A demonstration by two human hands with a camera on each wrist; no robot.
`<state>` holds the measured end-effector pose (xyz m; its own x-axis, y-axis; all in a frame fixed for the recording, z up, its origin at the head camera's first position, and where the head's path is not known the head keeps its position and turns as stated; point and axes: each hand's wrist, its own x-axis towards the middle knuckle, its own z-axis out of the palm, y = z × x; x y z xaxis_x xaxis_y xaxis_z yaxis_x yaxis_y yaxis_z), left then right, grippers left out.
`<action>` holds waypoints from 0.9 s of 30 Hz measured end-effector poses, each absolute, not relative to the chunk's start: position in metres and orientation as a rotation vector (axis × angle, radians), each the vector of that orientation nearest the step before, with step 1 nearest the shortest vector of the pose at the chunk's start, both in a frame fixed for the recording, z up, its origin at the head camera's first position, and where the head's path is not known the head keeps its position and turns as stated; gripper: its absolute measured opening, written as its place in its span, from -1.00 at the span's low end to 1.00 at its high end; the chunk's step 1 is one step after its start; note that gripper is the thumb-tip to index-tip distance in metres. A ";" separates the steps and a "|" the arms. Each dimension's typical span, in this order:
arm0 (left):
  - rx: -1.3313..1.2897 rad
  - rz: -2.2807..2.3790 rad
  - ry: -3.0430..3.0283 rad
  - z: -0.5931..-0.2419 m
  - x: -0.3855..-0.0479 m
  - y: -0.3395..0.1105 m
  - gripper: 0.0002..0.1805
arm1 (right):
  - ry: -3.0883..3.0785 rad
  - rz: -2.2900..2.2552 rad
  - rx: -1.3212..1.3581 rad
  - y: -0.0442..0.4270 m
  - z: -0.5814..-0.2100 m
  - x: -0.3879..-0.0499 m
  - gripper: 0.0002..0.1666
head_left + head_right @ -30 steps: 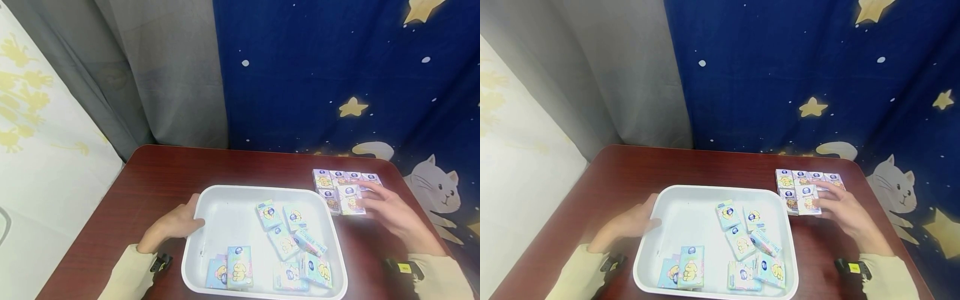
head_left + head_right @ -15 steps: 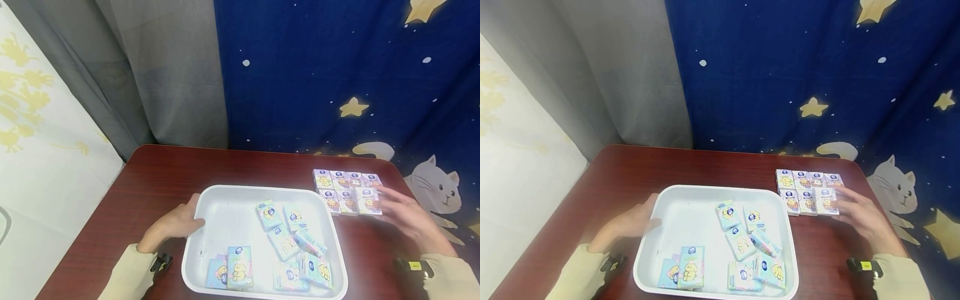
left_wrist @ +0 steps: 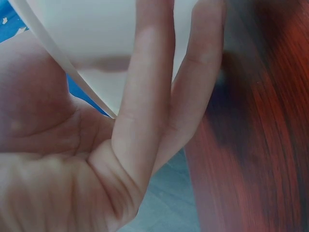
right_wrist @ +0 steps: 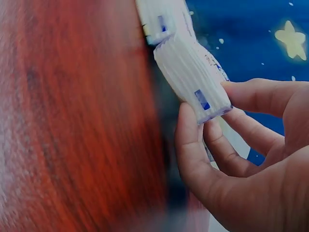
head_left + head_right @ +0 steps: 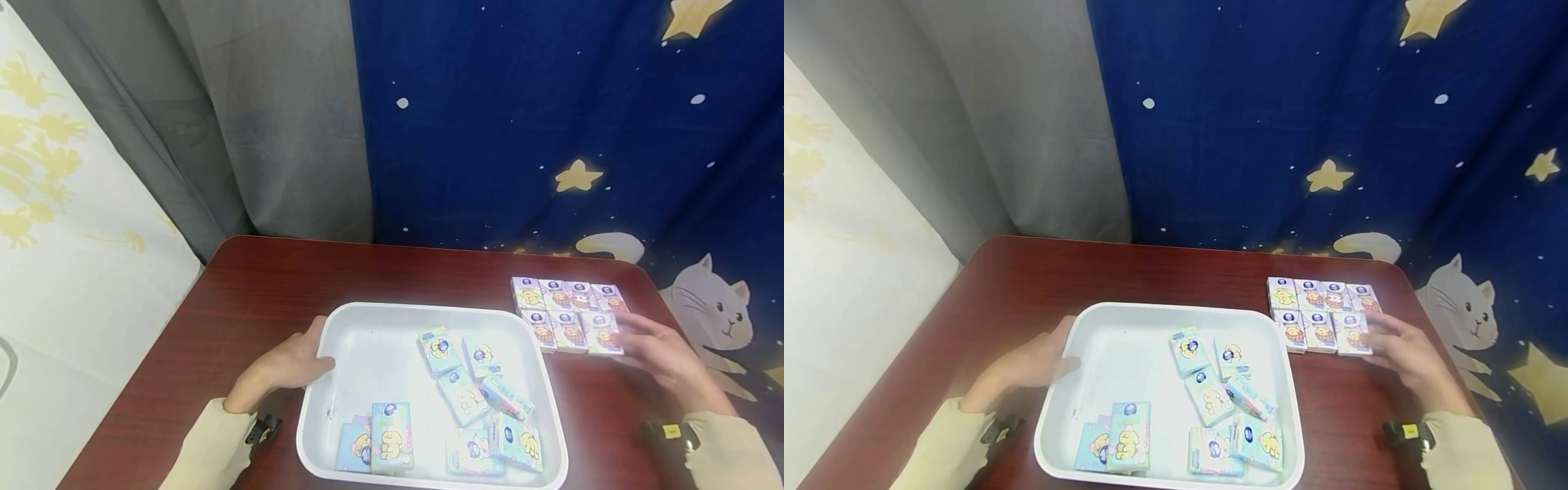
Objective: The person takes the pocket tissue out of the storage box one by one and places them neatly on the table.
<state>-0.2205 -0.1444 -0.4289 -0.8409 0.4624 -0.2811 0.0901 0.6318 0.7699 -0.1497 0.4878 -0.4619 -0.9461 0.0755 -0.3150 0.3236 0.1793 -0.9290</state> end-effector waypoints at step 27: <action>0.430 1.079 2.414 -0.429 -0.220 -0.144 -0.24 | 2.816 -1.057 0.578 0.460 -0.450 -0.168 -0.29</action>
<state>-0.2201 -0.1435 -0.4287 -0.8460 0.4539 -0.2798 0.0940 0.6435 0.7596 -0.1679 0.4601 -0.4500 -0.9257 0.3194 -0.2024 0.3737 0.6911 -0.6186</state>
